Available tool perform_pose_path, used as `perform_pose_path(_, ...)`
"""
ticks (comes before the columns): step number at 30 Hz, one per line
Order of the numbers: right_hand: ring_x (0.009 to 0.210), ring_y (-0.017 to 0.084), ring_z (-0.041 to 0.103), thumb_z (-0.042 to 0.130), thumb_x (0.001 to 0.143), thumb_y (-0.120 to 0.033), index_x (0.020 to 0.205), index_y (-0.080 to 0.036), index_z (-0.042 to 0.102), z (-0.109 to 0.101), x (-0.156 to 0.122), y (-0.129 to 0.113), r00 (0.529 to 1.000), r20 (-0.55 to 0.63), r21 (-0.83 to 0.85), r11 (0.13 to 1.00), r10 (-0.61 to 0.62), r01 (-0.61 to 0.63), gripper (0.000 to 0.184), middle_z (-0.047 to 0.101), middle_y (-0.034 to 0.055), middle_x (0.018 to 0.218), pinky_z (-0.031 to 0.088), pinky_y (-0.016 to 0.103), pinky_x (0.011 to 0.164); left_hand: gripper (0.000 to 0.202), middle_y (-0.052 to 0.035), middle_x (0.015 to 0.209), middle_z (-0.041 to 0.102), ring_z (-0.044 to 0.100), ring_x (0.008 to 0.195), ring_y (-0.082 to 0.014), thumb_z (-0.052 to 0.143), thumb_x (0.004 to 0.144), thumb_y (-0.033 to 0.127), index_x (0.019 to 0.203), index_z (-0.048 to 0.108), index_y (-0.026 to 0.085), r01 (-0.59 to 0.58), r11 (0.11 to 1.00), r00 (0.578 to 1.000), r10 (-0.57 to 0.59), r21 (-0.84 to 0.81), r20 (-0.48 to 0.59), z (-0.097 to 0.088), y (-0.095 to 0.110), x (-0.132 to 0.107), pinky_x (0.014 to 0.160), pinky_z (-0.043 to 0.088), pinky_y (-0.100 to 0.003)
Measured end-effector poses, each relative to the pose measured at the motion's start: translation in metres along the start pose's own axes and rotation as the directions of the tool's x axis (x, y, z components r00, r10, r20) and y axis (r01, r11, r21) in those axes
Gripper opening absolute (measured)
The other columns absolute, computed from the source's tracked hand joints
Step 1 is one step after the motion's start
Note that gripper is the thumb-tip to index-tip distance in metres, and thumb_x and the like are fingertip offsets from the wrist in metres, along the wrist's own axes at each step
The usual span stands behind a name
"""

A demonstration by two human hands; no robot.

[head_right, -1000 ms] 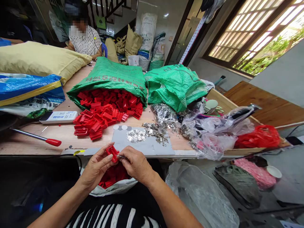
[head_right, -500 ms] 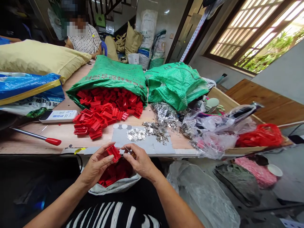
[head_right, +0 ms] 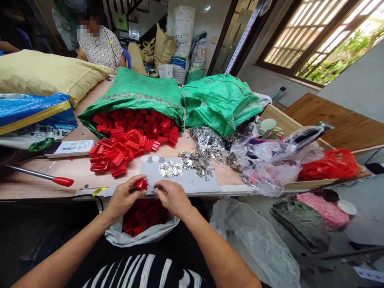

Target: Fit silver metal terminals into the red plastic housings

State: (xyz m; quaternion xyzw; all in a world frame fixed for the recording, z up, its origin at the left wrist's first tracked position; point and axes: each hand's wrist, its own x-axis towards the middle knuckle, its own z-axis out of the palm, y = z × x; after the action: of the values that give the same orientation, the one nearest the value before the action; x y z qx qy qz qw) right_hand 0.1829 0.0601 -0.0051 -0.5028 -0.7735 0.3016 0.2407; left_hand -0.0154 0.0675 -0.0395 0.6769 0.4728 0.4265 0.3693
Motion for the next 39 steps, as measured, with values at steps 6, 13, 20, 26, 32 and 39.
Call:
perform_pose_path(6, 0.086, 0.015, 0.059, 0.056, 0.084, -0.013, 0.096, -0.02, 0.065, 0.005, 0.004, 0.002, 0.998, 0.008, -0.077, 0.995, -0.062, 0.063, 0.016, 0.066, 0.0034, 0.092, 0.044, 0.026, 0.078, 0.039, -0.0039, 0.107, 0.072, 0.062, 0.109, -0.0227, 0.065, 0.077, 0.02, 0.116, 0.062, 0.023, -0.084, 0.986, 0.996, 0.077, 0.145, 0.051, -0.002, -0.007, 0.002, 0.1, 0.044, -0.038)
perform_pose_path(13, 0.089, 0.015, 0.06, 0.055, 0.086, -0.013, 0.098, -0.02, 0.064, 0.007, 0.006, 0.002, 0.996, 0.035, -0.137, 0.987, -0.085, 0.089, 0.017, 0.065, 0.0041, 0.095, 0.045, 0.026, 0.08, 0.039, -0.005, 0.11, 0.071, 0.058, 0.117, -0.0241, 0.065, 0.077, 0.017, 0.116, 0.062, 0.022, -0.13, 0.975, 0.99, 0.119, 0.182, 0.072, -0.003, -0.01, 0.003, 0.104, 0.041, -0.041)
perform_pose_path(20, 0.09, 0.015, 0.06, 0.053, 0.087, -0.014, 0.099, -0.021, 0.063, 0.011, 0.006, 0.0, 0.998, 0.045, -0.191, 0.98, -0.051, 0.059, 0.017, 0.064, 0.0037, 0.097, 0.045, 0.025, 0.079, 0.037, -0.0036, 0.107, 0.072, 0.06, 0.113, -0.0241, 0.065, 0.076, 0.014, 0.112, 0.064, 0.023, -0.112, 0.978, 0.991, 0.096, 0.177, 0.091, -0.004, -0.013, 0.005, 0.099, 0.044, -0.038)
perform_pose_path(26, 0.088, 0.016, 0.059, 0.055, 0.087, -0.019, 0.103, -0.022, 0.062, 0.009, 0.006, -0.001, 0.999, 0.035, -0.134, 0.991, 0.008, -0.003, 0.017, 0.063, 0.0033, 0.095, 0.043, 0.026, 0.079, 0.031, -0.0032, 0.1, 0.07, 0.065, 0.096, -0.0205, 0.067, 0.077, 0.022, 0.107, 0.061, 0.022, -0.019, 0.998, 0.991, 0.01, 0.061, 0.136, -0.009, -0.013, 0.005, 0.089, 0.048, -0.033)
perform_pose_path(32, 0.077, 0.014, 0.053, 0.061, 0.084, -0.023, 0.089, -0.02, 0.057, 0.01, 0.014, -0.002, 0.999, -0.018, -0.023, 0.999, 0.034, -0.035, 0.007, 0.058, 0.0003, 0.084, 0.037, 0.024, 0.068, 0.031, -0.0047, 0.105, 0.067, 0.064, 0.094, -0.0184, 0.069, 0.077, 0.025, 0.106, 0.059, 0.021, 0.087, 0.978, 0.973, -0.042, -0.192, 0.228, -0.016, -0.006, 0.006, 0.085, 0.048, -0.031)
perform_pose_path(39, 0.069, 0.012, 0.048, 0.064, 0.08, -0.028, 0.079, -0.019, 0.052, 0.012, 0.029, -0.003, 0.996, 0.057, 0.222, 0.972, 0.066, -0.077, 0.015, 0.055, -0.0043, 0.074, 0.032, 0.021, 0.062, 0.033, -0.004, 0.1, 0.069, 0.065, 0.09, -0.017, 0.075, 0.07, 0.018, 0.099, 0.061, 0.019, 0.183, 0.878, 0.972, -0.093, -0.443, 0.216, -0.021, -0.004, 0.006, 0.082, 0.051, -0.028)
